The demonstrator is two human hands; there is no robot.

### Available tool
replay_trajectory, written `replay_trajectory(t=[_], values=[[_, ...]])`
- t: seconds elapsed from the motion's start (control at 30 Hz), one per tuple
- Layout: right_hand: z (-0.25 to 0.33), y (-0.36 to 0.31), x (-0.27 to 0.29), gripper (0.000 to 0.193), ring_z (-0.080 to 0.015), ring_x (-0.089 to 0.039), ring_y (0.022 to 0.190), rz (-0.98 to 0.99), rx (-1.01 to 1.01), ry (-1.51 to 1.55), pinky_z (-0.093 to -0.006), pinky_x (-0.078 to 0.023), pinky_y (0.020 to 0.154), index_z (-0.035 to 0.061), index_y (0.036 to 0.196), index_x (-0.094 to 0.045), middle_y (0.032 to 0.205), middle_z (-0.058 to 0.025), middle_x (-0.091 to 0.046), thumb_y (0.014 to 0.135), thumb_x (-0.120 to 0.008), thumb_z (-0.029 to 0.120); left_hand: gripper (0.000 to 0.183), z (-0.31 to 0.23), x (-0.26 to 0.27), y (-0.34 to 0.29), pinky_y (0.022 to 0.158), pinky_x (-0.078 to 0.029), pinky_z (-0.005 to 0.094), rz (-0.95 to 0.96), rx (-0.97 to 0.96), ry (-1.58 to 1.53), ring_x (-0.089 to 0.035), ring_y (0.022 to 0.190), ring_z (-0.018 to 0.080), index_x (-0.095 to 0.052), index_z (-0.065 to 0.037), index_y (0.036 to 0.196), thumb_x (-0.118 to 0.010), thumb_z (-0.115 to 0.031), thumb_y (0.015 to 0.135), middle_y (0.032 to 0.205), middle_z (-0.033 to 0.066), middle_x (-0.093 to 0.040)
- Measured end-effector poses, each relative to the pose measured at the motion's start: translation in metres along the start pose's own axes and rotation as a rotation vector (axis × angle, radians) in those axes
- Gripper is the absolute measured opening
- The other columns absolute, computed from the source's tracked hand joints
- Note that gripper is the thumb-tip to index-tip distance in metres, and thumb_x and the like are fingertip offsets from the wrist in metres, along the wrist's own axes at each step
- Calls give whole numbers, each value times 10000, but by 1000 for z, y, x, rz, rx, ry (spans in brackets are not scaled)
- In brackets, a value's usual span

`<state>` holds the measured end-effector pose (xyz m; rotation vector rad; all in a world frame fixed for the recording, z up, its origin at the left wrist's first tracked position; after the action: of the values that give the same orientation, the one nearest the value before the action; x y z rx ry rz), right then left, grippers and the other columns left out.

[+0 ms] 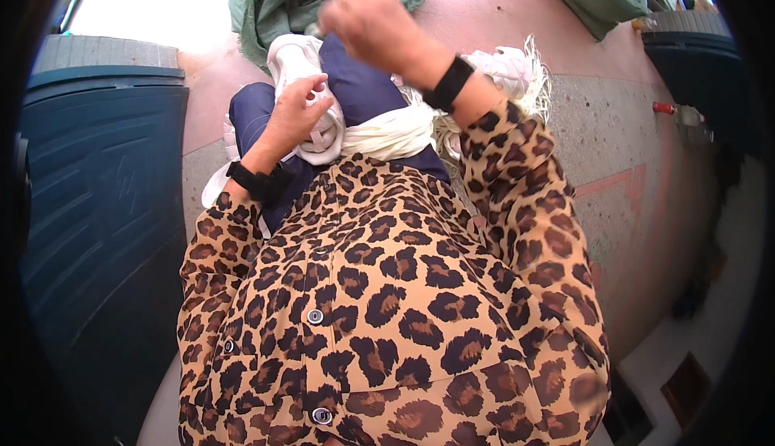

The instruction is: The recorder is lacing or preparing white sneakers as part of a shoe manufacturing process.

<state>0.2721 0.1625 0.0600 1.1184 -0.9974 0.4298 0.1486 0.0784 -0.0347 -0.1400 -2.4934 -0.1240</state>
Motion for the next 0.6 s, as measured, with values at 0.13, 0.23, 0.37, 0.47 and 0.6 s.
replay_trajectory(t=[0.13, 0.23, 0.37, 0.47, 0.6], values=[[-17, 23, 30, 150, -313, -605, 659, -38, -102, 439, -414, -473, 592, 41, 736, -620, 679, -145, -607, 796, -590, 175, 310, -3, -12, -3, 754, -441, 249, 353, 371, -431, -574, 850, 128, -601, 21, 1053, -599, -219, 856, 916, 65, -635], [11, -6, -2, 227, -320, -607, 637, 140, -236, 421, -418, -482, 588, 64, 727, -629, 670, -148, -606, 811, -567, 266, 296, -9, -1, -15, 671, -412, 181, 233, 478, -865, -536, 849, 47, -600, -13, 1100, -528, -229, 912, 941, 4, -626], [68, -65, -52, 194, -340, -604, 641, 181, -530, 676, -439, -478, 587, 91, 729, -635, 658, -155, -597, 827, -547, 232, 254, 3, 2, -40, 537, -341, 157, 238, 675, -915, -496, 659, 13, -608, -17, 1051, -529, -212, 911, 858, -10, -623], [99, -87, -79, 220, -368, -601, 692, 300, -599, 831, -453, -476, 624, 29, 749, -609, 721, -203, -604, 833, -544, 222, 217, 14, 2, -53, 510, -344, 170, 228, 738, -688, -487, 596, 16, -644, 2, 912, -549, -192, 899, 749, -23, -608], [90, -90, -92, 221, -187, -628, 693, 335, -736, 1316, -320, -498, 682, -24, 924, -626, 764, -131, -653, 852, -567, 177, 206, 12, 12, -41, 532, -419, 285, 50, 473, -447, -561, 584, 159, -625, 21, 824, -550, -163, 880, 677, 66, -616]])
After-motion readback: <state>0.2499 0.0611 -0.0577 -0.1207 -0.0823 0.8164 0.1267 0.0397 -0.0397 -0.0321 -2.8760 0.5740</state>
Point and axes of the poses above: each hand's wrist, its own y-axis towards the middle knuckle, its own x-axis out of the back of the hand, z = x × y, the point moved 6 cm from there along y, towards the middle knuckle
